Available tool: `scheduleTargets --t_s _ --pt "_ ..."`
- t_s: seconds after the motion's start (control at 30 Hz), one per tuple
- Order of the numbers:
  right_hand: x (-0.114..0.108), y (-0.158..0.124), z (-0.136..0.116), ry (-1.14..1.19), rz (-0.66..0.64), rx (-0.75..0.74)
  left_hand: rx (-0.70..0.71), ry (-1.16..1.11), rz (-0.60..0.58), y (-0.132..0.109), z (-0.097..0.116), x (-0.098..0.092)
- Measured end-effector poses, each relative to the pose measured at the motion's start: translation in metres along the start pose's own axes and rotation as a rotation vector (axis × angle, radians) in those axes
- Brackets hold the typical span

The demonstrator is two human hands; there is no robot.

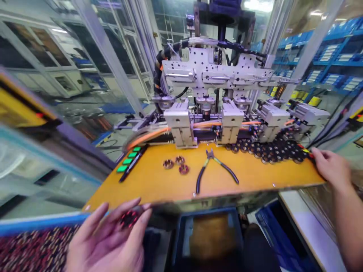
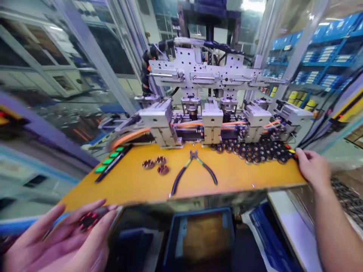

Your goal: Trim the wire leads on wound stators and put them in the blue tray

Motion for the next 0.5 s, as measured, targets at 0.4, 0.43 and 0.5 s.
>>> scheduleTargets --t_s 0.4,0.43,0.5 --pt "-0.081 -0.275 -0.146 0.623 -0.122 -1.130 0.127 -0.118 -0.294 -0.154 0.116 -0.063" --pt "-0.097 -0.321 -0.155 0.707 -0.162 -1.379 0.139 -0.120 -0.301 -0.164 0.122 -0.068" --pt "-0.122 -0.388 -0.160 0.768 -0.194 -1.674 0.164 -0.118 -0.317 -0.183 0.135 -0.075"
Point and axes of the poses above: each hand's wrist, its own y-axis towards the middle knuckle, its own x-axis out of the palm, z = x × y, the point moved 8 cm from there along y, towards the middle knuckle, and after that the axes turned 6 degrees about -z, right-handed, at the moved point
